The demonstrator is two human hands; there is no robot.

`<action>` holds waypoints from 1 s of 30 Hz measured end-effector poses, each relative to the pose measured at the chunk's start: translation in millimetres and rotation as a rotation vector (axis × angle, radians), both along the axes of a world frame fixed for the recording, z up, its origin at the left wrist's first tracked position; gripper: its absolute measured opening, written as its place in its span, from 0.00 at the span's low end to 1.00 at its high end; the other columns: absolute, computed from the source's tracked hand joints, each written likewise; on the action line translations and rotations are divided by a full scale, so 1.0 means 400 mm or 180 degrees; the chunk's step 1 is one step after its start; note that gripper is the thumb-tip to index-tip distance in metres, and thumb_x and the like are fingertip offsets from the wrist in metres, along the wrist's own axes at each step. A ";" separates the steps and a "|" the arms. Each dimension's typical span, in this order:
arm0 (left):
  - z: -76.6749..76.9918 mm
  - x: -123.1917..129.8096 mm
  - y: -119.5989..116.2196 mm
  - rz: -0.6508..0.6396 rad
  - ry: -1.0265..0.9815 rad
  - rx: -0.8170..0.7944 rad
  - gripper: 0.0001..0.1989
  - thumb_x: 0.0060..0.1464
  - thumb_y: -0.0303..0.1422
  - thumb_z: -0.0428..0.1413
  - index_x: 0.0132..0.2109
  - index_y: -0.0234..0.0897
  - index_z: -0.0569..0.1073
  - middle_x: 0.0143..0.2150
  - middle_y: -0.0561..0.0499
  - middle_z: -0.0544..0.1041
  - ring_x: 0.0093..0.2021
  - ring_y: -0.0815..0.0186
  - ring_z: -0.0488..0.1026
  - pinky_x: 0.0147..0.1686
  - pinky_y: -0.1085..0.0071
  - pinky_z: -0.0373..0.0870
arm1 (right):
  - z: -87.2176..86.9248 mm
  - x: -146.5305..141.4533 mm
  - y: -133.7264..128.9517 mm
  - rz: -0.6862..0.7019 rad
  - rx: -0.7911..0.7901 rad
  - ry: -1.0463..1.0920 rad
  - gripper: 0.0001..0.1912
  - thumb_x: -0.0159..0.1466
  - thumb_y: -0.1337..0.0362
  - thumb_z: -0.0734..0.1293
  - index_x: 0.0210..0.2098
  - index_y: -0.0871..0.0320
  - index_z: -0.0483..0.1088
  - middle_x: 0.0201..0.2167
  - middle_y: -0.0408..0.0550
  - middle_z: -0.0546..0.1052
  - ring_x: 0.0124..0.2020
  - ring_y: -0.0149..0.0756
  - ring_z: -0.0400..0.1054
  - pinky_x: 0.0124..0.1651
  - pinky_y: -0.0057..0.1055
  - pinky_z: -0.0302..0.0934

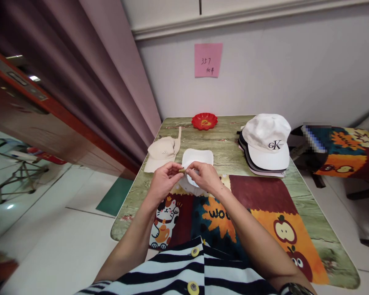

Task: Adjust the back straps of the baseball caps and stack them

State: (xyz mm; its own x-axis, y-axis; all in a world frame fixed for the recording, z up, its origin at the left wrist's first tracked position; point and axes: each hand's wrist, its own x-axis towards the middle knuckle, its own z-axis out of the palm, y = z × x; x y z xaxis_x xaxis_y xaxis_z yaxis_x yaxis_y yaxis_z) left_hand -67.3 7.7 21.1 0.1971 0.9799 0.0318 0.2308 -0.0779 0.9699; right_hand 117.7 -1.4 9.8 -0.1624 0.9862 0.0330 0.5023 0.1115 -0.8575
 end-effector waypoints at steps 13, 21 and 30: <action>-0.005 -0.005 0.001 -0.0133 -0.0180 -0.0166 0.12 0.46 0.30 0.64 0.40 0.35 0.77 0.31 0.53 0.75 0.32 0.68 0.71 0.35 0.73 0.68 | -0.035 0.032 0.009 0.0009 -0.0030 0.0622 0.11 0.63 0.56 0.66 0.33 0.57 0.73 0.25 0.42 0.74 0.24 0.30 0.62 0.29 0.27 0.55; -0.005 -0.009 -0.001 -0.0195 0.0028 -0.0169 0.11 0.49 0.32 0.62 0.41 0.35 0.77 0.31 0.53 0.75 0.30 0.69 0.68 0.32 0.73 0.65 | -0.002 0.017 -0.012 -0.0098 0.0033 0.0213 0.12 0.64 0.54 0.66 0.34 0.56 0.75 0.21 0.41 0.72 0.22 0.30 0.59 0.26 0.27 0.50; -0.019 -0.008 0.004 -0.0219 -0.0428 -0.0397 0.14 0.45 0.35 0.67 0.39 0.34 0.78 0.32 0.52 0.77 0.31 0.68 0.71 0.34 0.73 0.67 | 0.010 0.056 -0.028 0.0019 -0.0362 0.0401 0.16 0.62 0.51 0.66 0.33 0.58 0.76 0.22 0.44 0.73 0.22 0.30 0.61 0.25 0.26 0.52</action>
